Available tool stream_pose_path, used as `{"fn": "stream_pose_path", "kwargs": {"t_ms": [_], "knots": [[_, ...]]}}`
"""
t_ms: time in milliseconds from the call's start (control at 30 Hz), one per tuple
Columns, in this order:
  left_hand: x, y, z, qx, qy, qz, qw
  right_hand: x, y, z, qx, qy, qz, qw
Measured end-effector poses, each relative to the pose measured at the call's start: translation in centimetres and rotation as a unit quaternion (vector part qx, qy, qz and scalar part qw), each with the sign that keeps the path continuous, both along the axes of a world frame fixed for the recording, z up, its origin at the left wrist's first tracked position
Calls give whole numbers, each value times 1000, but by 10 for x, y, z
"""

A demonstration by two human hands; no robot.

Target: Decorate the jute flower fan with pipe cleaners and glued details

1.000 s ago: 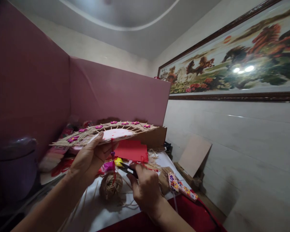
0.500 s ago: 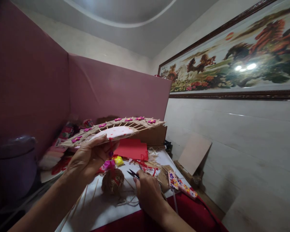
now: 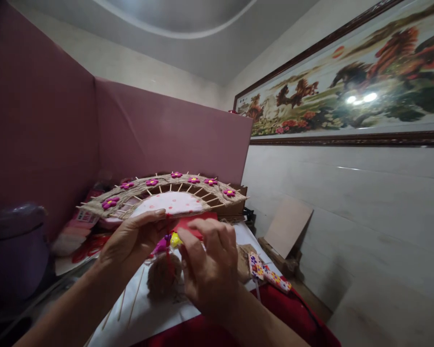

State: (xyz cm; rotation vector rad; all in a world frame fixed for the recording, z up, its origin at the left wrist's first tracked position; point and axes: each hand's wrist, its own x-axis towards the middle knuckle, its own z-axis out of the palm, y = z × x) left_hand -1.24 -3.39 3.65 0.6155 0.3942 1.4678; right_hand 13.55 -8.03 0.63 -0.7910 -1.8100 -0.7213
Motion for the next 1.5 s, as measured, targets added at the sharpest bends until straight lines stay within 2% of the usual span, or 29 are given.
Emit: {"fn": "stream_pose_path", "kwargs": {"t_ms": [133,267,400,567,667,767,867,1033,1233,1500], "knots": [[3,-6,0,0,19,0,1000,-9,7,18,-45,-10,-23,999],[4,-10,0,0,29,-7,1000,-12,13,21,-89,-38,-31,995],[4,-10,-1,-2,27,-3,1000,-8,14,23,-85,-72,-19,994],[4,-7,-1,-5,21,-5,1000,0,19,17,16,-130,-48,990],[5,-7,0,-7,10,-12,1000,3,21,11,86,-190,-90,974],[5,-9,1,-14,10,-28,999,4,22,7,115,-219,-114,962],[4,-9,2,-11,11,-37,999,4,22,6,118,-199,-102,968],[3,-7,3,-26,7,-27,999,4,21,7,105,-116,-36,987],[5,-6,2,-15,-14,-16,1000,0,21,6,63,-91,-53,992],[6,-9,2,3,-24,-28,999,-4,23,7,60,-88,-61,992]]}}
